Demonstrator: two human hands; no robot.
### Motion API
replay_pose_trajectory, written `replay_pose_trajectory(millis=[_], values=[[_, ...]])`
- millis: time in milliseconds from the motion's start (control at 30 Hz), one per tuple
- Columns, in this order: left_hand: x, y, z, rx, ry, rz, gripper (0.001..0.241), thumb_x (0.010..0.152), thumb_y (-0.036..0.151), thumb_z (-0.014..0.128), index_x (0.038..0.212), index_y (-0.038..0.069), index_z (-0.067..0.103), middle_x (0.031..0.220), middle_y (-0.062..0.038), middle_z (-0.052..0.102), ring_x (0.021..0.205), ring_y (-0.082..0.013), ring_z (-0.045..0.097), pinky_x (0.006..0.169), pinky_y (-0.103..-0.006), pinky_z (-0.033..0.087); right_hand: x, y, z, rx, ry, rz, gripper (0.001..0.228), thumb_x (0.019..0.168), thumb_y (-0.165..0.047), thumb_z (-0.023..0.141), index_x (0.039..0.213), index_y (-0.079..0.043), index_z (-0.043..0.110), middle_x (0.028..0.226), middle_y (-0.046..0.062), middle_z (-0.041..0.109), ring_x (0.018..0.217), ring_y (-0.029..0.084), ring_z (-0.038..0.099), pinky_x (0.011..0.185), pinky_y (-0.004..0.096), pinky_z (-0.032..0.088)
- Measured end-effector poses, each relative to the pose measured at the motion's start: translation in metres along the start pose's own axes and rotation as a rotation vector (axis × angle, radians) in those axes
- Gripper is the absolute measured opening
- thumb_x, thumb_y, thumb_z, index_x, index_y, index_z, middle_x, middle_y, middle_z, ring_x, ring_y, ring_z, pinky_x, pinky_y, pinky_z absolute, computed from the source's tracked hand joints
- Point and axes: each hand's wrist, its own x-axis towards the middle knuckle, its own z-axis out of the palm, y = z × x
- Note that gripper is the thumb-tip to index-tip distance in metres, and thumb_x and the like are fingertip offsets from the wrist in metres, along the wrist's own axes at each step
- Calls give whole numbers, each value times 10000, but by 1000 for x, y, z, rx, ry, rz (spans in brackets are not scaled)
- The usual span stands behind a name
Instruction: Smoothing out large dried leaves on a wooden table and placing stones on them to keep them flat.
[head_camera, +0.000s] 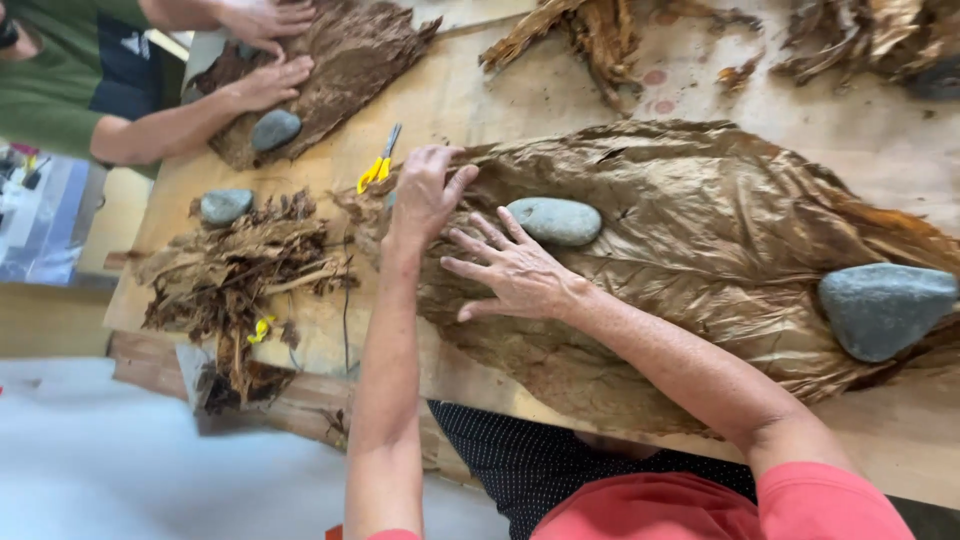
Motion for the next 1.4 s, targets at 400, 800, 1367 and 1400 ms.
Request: replay_pose_trajectory(millis=[400, 800, 1367, 1400], values=[[34, 5, 51, -428, -127, -117, 315, 997, 393, 715, 934, 88, 760, 959, -188, 744, 1018, -402, 672, 963, -487, 506, 32, 166, 7, -287, 219, 462, 171, 808, -390, 709, 936, -282, 677, 979, -25, 710, 1038, 245, 664, 805, 452, 506], [31, 21, 33, -352, -121, -283, 292, 941, 386, 691, 928, 110, 783, 956, -19, 798, 1000, -238, 618, 994, -402, 429, 32, 143, -33, 268, 202, 392, 218, 963, -331, 675, 971, -117, 632, 951, 75, 728, 980, 286, 569, 913, 422, 480], [20, 23, 38, -572, 62, -121, 191, 975, 332, 779, 954, 145, 748, 865, -64, 749, 892, -297, 736, 837, -418, 573, 27, 163, -5, 221, 247, 196, 339, 830, -483, 830, 1005, -241, 669, 988, -4, 680, 1126, 293, 637, 969, 455, 497], [15, 23, 32, -555, 58, -155, 191, 975, 332, 779, 954, 145, 748, 865, -64, 749, 892, -297, 736, 837, -418, 573, 27, 153, -12, 255, 236, 185, 339, 830, -483, 830, 1005, -241, 669, 988, -4, 680, 1126, 293, 637, 969, 455, 497]])
